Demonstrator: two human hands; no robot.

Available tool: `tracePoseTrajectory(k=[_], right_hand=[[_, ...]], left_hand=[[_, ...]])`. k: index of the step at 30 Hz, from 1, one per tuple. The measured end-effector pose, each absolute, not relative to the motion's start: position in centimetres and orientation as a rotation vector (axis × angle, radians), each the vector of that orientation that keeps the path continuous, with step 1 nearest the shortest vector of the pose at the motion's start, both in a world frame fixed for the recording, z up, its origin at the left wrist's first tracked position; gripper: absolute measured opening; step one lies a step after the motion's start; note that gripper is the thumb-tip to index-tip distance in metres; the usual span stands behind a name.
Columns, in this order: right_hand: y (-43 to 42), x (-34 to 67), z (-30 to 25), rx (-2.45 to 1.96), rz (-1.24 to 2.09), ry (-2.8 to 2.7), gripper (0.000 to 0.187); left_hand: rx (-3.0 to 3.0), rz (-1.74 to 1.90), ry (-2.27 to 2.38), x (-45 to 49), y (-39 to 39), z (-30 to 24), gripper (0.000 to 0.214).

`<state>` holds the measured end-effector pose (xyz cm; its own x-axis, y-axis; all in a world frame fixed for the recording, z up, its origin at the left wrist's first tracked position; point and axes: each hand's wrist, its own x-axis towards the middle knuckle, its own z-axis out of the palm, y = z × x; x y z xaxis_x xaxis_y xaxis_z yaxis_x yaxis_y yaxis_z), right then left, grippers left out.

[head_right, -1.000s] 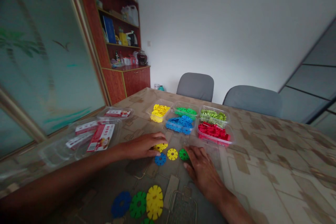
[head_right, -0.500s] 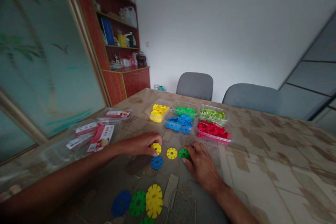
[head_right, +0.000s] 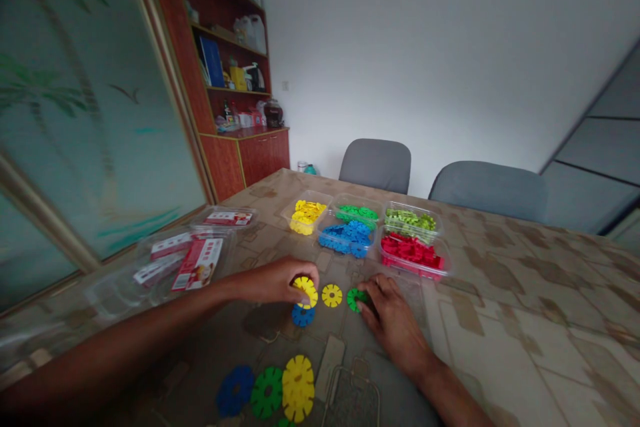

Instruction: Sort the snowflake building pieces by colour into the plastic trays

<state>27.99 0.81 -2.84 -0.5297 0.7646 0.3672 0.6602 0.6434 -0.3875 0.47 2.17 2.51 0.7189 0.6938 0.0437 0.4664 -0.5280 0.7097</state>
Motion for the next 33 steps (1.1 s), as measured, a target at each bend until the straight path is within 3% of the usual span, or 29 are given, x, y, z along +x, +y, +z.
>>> tracePoseTrajectory(k=[8,13,20,25,28,30,33], right_hand=[[0.8,27.9,-2.8,-1.121,0.290,-2.338,0.018],[1.1,28.2,-3.3,-1.098,0.261,-2.338,0.018],[-0.2,27.5,-1.7,-1.060,0.260,-2.300,0.020],[-4.6,24.2,0.9,-0.931,0.645,-2.418,0.022],[-6.6,22.6,1.2,-0.918,0.862,-2.513,0.037],[-7.1,22.1,0.7,-0.968,0.911,-2.557,0.043],[-6.8,21.7,-0.1,-1.057,0.919,-2.577,0.039]], left_hand=[[2.332,0.527,1.071,4.1,2.5,-0.9,0.047],[2.361,0.485,1.089,4.2,2.6,-0.5,0.035],[2.339,0.553,1.069,3.5,2.8,-0.3,0.041],[2.294,0.586,1.065,3.3,2.9,-1.0,0.024],[2.272,0.639,1.060,3.0,3.0,-0.9,0.021],[2.257,0.683,1.068,2.7,3.1,-0.6,0.020],[2.233,0.763,1.112,2.0,3.6,0.3,0.017]])
